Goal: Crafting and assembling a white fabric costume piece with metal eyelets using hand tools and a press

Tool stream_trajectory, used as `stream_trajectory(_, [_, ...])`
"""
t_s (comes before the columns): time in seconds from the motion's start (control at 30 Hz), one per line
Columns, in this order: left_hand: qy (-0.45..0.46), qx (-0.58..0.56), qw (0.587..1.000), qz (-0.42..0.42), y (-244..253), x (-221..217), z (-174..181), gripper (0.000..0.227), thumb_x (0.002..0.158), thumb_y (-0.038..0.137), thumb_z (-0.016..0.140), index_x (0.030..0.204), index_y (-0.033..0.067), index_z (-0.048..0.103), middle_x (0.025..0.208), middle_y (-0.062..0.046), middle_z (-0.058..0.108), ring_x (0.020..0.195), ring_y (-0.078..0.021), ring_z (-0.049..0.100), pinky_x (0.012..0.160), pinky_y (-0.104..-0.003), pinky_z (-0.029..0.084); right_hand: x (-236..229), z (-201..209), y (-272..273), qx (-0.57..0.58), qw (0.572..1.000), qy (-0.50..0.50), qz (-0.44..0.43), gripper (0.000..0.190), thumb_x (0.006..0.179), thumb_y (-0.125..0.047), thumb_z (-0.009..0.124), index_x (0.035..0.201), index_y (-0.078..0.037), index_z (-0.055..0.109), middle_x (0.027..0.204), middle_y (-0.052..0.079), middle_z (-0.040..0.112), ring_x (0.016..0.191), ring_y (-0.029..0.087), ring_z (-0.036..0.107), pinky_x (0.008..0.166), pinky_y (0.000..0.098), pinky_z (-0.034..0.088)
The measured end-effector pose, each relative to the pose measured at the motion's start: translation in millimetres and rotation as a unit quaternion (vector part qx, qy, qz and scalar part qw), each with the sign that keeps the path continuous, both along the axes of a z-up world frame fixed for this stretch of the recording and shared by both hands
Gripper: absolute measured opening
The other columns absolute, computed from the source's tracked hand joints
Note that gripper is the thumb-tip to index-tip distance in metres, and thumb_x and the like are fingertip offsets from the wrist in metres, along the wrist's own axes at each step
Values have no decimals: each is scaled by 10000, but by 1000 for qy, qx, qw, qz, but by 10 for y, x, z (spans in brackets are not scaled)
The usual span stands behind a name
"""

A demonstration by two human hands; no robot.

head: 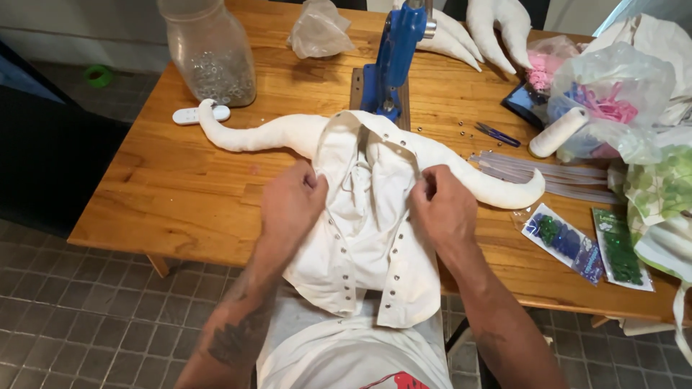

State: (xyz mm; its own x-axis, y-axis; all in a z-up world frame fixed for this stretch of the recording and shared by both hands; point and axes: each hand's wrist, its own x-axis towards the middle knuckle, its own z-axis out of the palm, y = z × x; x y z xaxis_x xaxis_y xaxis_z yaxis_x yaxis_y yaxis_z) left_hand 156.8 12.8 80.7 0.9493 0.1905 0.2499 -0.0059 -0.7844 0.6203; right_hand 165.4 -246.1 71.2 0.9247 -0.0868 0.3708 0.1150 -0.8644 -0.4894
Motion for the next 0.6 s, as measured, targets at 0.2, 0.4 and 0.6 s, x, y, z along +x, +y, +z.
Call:
stream_trajectory(0.2, [-41,47,997,35,87,16,144,226,881,361,718,812,154,659,723,-82,700,769,-354,735,678,-496,581,185,-221,-215,-45,985,-156,-60,94,952,-277,694,983,-188,695,814,53,686,801,273,721,732,387,571])
stream_trajectory(0.4, [-75,21,997,18,42,-13,177,350,852,377,809,1000,87,680,889,-160,719,919,-388,729,762,-525,575,353,-35,-89,-71,952,-286,79,227,899,-227,778,1074,-116,685,918,72,592,893,295,666,806,382,546])
stream_trajectory(0.6, [-34,11,999,5,85,270,-26,227,857,362,754,914,145,717,719,-31,720,764,-302,746,681,-447,577,810,137,19,-78,938,-293,170,337,945,-337,788,1133,-73,696,955,133,598,925,352,656,822,447,531])
